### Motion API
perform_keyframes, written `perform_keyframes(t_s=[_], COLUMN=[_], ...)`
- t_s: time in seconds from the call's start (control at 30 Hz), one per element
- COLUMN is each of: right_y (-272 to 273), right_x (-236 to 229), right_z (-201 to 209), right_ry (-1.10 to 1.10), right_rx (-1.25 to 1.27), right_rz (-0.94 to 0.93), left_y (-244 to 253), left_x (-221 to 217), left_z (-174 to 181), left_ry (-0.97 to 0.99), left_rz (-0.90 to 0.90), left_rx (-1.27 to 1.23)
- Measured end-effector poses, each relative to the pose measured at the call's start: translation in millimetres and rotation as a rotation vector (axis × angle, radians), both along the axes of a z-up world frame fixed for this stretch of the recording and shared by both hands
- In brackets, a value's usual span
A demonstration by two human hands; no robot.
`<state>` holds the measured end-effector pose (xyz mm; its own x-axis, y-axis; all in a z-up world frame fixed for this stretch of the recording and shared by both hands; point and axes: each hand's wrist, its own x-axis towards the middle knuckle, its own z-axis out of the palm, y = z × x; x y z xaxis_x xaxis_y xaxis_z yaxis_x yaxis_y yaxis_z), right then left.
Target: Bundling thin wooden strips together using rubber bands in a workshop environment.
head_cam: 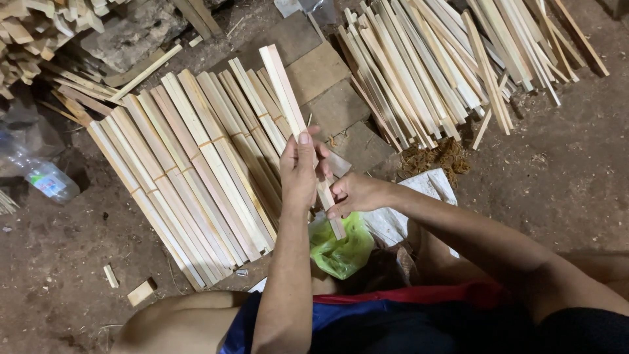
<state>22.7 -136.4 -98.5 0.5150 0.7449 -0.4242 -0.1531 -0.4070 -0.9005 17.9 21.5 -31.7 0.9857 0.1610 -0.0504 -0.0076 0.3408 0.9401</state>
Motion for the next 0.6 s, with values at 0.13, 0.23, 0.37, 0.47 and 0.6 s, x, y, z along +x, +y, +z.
perform_keyframes(t_s=[0.13, 0.23, 0.37, 0.47, 0.6], right_y=[-2, -3, -4, 2, 1], right_x=[1, 2, -1, -4, -6], right_z=[-15, -17, -22, 22, 11], right_ry=[0.043, 0.053, 0.070, -0.008, -0.073], right_rx=[0.009, 0.022, 0.038, 0.081, 0.118], right_rz=[0.001, -0.007, -0.016, 0.001, 0.051], left_y=[1, 1, 0, -2, 5], left_x=[0, 2, 0, 3, 3], left_z=[-3, 2, 1, 11, 23], left_ry=[0.038, 0.042, 0.054, 0.054, 0.058], left_rz=[-0.018, -0.025, -0.031, 0.008, 0.022], left_rx=[-0.005, -0.009, -0.021, -0.009, 0.039])
